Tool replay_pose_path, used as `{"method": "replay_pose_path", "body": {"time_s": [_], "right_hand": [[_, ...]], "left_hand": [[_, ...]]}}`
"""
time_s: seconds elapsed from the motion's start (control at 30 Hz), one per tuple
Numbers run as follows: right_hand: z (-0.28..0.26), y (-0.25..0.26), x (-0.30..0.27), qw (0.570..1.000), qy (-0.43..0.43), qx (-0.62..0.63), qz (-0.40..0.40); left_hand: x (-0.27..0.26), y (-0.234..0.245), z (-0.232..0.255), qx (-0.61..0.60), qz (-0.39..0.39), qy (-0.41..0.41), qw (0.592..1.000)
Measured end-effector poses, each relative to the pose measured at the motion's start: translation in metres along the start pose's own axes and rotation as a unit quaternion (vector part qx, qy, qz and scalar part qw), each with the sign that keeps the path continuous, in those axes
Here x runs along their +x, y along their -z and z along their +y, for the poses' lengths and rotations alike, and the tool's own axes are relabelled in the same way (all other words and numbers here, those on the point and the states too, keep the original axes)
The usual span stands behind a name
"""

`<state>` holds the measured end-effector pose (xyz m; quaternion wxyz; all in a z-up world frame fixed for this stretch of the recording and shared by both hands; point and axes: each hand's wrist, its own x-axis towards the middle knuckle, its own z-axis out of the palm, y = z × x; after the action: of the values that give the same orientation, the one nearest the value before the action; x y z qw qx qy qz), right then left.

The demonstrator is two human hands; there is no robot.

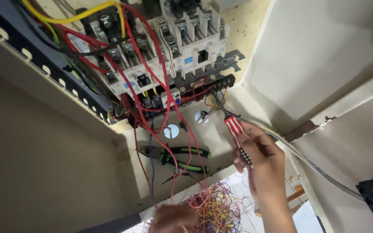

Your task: Connecting and securing electrical wires inside a control panel using a screwdriver to tighten terminal connections.

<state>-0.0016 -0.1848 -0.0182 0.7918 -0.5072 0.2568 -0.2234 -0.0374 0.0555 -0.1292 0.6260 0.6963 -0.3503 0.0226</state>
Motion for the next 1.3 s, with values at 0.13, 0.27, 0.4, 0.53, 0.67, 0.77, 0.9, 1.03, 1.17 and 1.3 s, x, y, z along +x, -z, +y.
{"method": "replay_pose_path", "body": {"time_s": [0.13,0.27,0.4,0.53,0.67,0.77,0.9,1.03,1.17,1.3], "right_hand": [[-0.005,0.001,0.001,0.997,-0.064,0.031,-0.011],[0.006,0.008,0.002,0.999,-0.020,-0.013,-0.036],[0.003,-0.008,-0.009,0.997,0.025,-0.072,0.000],[-0.001,-0.018,-0.017,0.991,0.019,-0.129,0.028],[0.001,-0.022,-0.021,0.987,0.048,-0.155,0.022],[-0.001,-0.027,-0.024,0.984,0.043,-0.167,0.033],[0.003,-0.029,-0.022,0.988,0.037,-0.140,0.053],[0.006,-0.028,-0.021,0.988,0.046,-0.139,0.042],[0.001,-0.019,-0.004,0.995,-0.035,-0.088,0.031],[0.002,0.011,0.031,0.927,-0.258,0.228,-0.151]], "left_hand": [[0.054,0.002,0.053,0.079,0.137,-0.070,0.985],[0.112,-0.022,0.102,0.052,0.373,0.064,0.924],[0.146,-0.020,0.093,-0.055,0.321,0.059,0.944],[0.168,-0.014,0.087,-0.150,0.274,0.258,0.914],[0.183,-0.019,0.061,-0.196,0.230,0.310,0.902],[0.200,-0.017,0.067,-0.312,0.271,0.334,0.847],[0.208,-0.038,-0.002,-0.364,0.306,0.266,0.839],[0.223,-0.020,0.014,-0.514,0.297,0.379,0.710],[0.227,-0.015,0.032,-0.316,0.258,0.364,0.837],[0.237,-0.011,0.057,0.025,0.105,0.384,0.917]]}}
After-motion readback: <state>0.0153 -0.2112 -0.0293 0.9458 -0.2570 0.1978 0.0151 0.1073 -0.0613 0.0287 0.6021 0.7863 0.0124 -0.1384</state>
